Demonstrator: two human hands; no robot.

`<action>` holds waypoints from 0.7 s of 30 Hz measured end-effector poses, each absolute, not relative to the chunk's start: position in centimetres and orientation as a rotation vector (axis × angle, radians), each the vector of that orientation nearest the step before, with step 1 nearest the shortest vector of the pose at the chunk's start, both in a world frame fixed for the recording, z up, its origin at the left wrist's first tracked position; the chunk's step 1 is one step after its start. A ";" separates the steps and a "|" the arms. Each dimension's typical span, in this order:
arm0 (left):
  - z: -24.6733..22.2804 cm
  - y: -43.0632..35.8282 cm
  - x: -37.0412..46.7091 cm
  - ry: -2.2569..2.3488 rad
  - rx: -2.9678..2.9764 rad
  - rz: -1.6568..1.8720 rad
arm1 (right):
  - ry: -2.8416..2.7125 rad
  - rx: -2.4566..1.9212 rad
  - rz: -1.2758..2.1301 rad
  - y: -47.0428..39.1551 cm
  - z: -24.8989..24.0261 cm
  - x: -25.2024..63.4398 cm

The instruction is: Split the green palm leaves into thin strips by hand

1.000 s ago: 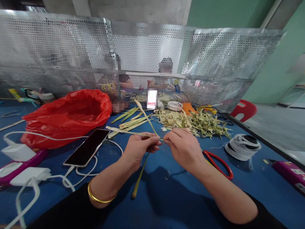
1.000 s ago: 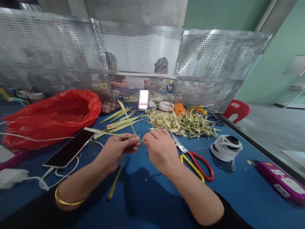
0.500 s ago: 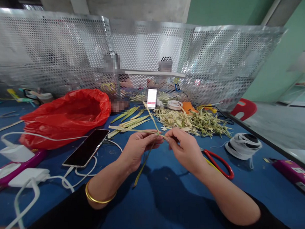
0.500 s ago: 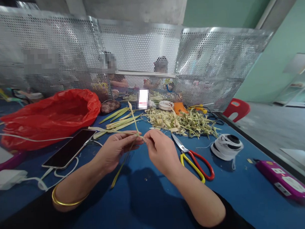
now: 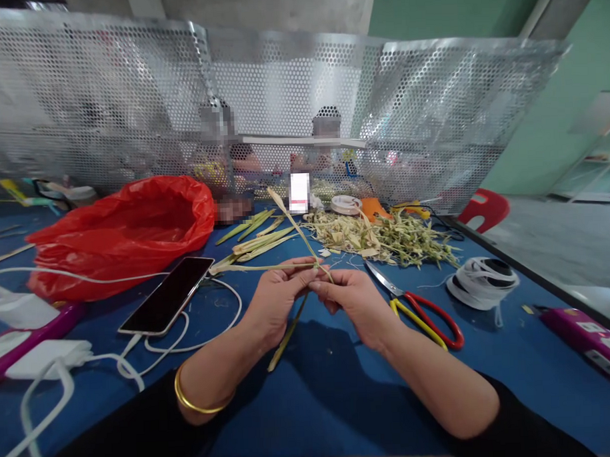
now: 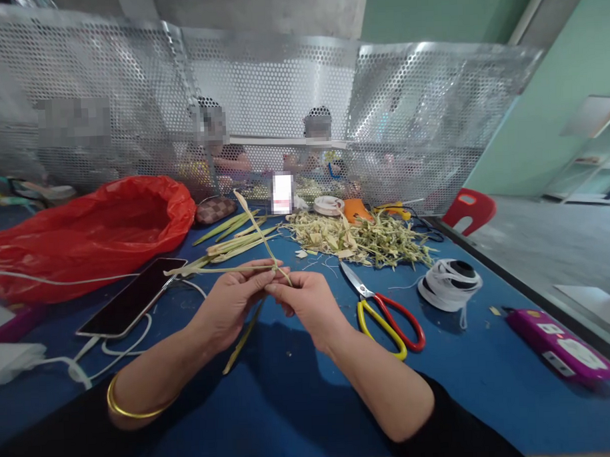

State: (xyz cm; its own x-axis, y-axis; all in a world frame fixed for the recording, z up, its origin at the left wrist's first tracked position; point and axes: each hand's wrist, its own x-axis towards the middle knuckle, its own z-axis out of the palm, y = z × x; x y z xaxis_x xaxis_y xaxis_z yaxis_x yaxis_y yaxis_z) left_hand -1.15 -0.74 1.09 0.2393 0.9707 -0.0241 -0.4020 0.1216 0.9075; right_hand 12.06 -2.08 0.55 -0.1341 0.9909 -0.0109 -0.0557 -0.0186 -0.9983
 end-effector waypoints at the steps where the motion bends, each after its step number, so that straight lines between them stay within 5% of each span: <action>1: 1.2 -0.7 -1.2 0.769 0.934 1.156 | -1.262 -1.097 1.347 -2.1 0.6 12.0; 15: 1.5 -0.7 -1.2 0.866 0.840 1.176 | -1.552 -1.143 1.178 -2.1 1.2 12.6; 21: 1.8 -0.6 -1.8 0.841 0.853 1.158 | -1.797 -1.303 0.529 -2.3 1.1 12.9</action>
State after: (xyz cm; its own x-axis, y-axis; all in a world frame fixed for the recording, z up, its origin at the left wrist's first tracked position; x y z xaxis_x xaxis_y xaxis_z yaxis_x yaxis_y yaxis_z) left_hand -1.83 -0.57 1.76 0.1919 0.9749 -0.1128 -0.4083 0.1839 0.8941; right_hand 12.88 -2.28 1.05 -0.1139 0.9187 0.3781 0.5673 0.3725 -0.7344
